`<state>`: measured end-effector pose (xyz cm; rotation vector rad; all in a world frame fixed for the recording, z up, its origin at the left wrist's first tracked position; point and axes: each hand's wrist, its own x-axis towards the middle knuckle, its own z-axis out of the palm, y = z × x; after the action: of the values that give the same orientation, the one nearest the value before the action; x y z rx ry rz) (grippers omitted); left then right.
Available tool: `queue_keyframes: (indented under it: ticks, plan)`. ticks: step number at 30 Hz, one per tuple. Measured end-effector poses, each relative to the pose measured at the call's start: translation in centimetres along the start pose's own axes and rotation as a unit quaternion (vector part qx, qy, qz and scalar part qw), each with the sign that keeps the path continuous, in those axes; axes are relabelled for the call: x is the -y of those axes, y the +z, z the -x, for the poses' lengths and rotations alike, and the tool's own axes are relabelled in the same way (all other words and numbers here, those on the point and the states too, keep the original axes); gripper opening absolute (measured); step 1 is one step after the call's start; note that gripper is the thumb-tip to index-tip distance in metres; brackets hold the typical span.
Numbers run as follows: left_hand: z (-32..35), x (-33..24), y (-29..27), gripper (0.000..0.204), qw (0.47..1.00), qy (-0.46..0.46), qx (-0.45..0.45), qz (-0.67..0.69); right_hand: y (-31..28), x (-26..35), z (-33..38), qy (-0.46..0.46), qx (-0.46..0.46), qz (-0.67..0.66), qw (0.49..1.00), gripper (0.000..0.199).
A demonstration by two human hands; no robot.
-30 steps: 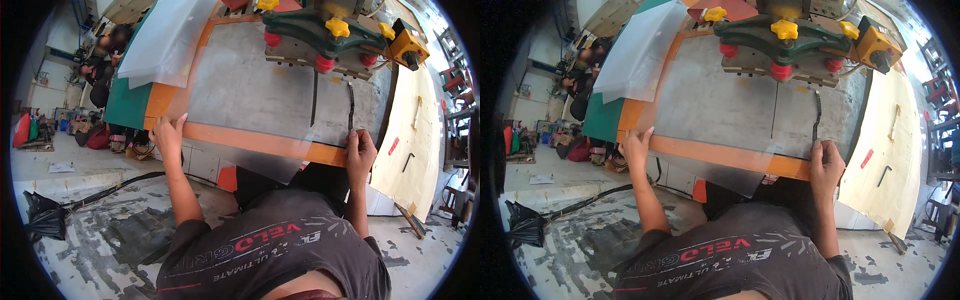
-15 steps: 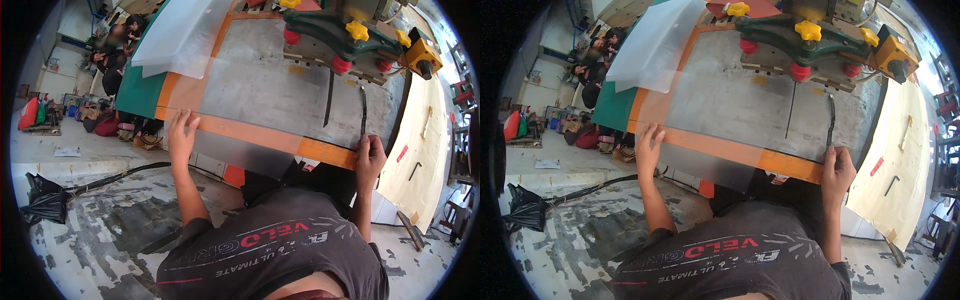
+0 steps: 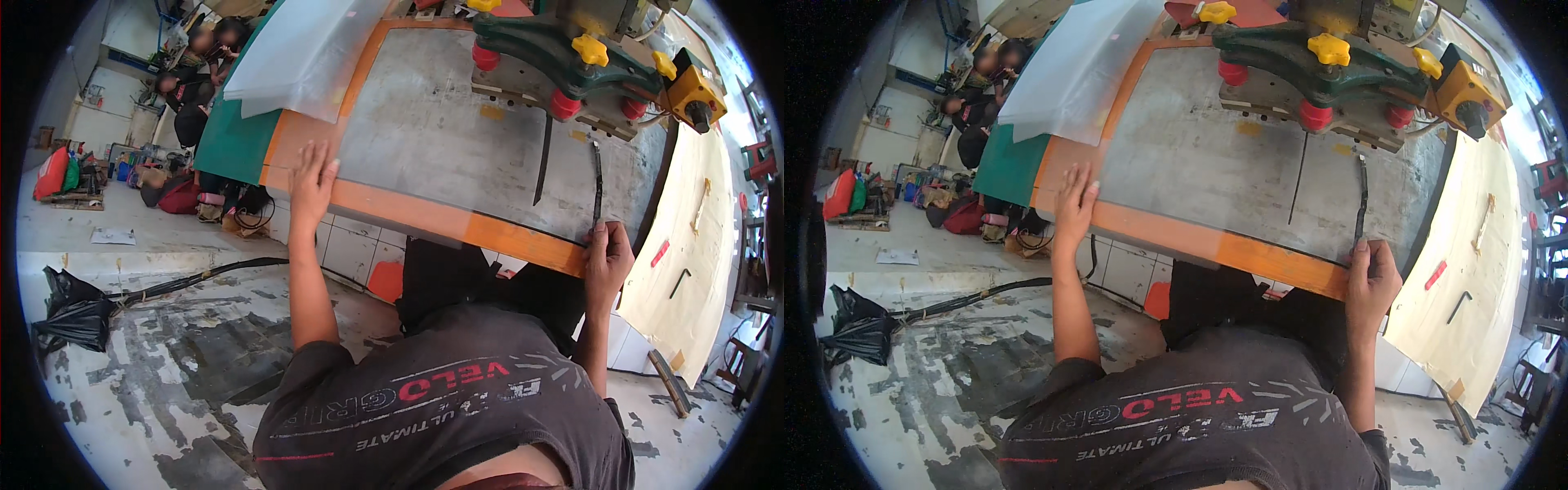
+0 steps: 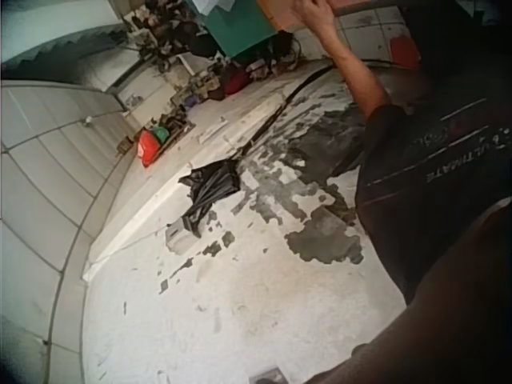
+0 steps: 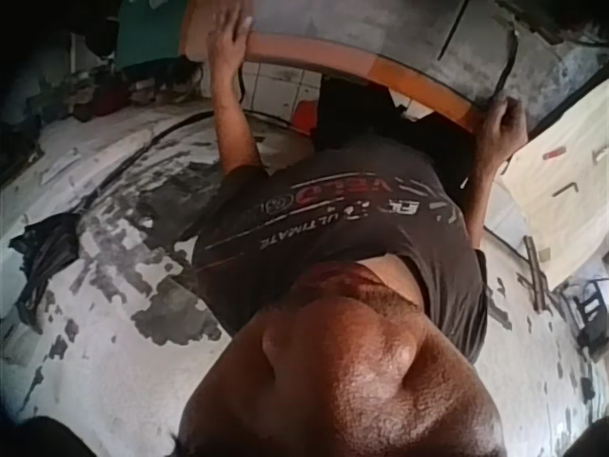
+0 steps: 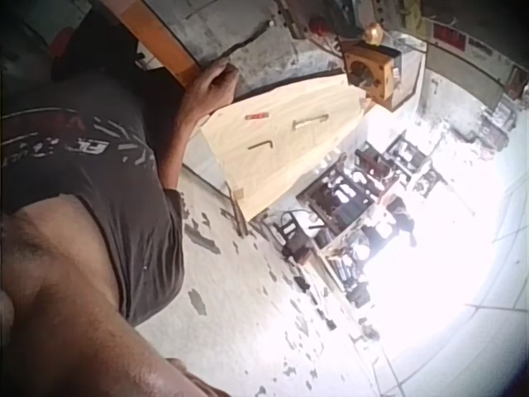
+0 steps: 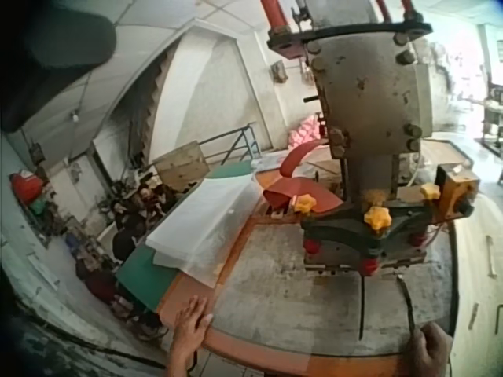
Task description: The person operates a high-frequency welding machine to join plastic components, manually aligning strips of material under the welding head and then peeling away excess plastic from the welded seam.
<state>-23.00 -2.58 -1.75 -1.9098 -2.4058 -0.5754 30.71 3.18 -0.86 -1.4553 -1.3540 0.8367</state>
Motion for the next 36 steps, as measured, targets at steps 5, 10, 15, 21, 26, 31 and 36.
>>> queue_keyframes:
  ticks: [5, 10, 15, 21, 26, 31, 36]
  plan:
    - [-1.5, 8.4, -0.8, 0.066, 0.989, -0.135, -0.037, -0.053, 0.3, -0.3, -0.2, -0.027, 0.001, -0.002, 1.000, 0.027]
    - [-5.1, 12.5, -1.6, 0.074, 0.959, -0.267, -0.015, -0.097, 0.3, 0.4, -0.2, -0.008, 0.012, -0.011, 1.000, 0.027]
    - [-7.6, 13.9, -1.0, 0.075, 0.944, -0.311, -0.009, -0.109, 0.3, 0.3, -0.1, -0.016, 0.000, -0.001, 1.000, 0.028]
    - [-7.1, 14.2, -0.5, 0.077, 0.951, -0.289, -0.037, -0.100, -0.3, 1.6, -0.2, 0.048, 0.023, -0.008, 0.999, 0.029]
    - [-5.4, 14.6, -1.0, 0.076, 0.971, -0.191, -0.134, -0.051, -0.4, 2.9, -1.5, 0.104, 0.120, -0.030, 0.987, 0.029]
    - [-4.0, -3.2, -3.3, 0.050, 0.954, -0.130, -0.269, 0.017, 2.0, 4.3, -1.8, 0.131, 0.199, -0.041, 0.970, 0.029]
    - [-2.6, -16.7, 0.6, 0.029, 0.962, 0.130, -0.142, 0.195, 4.2, 5.6, -2.1, 0.093, 0.247, 0.036, 0.964, 0.031]
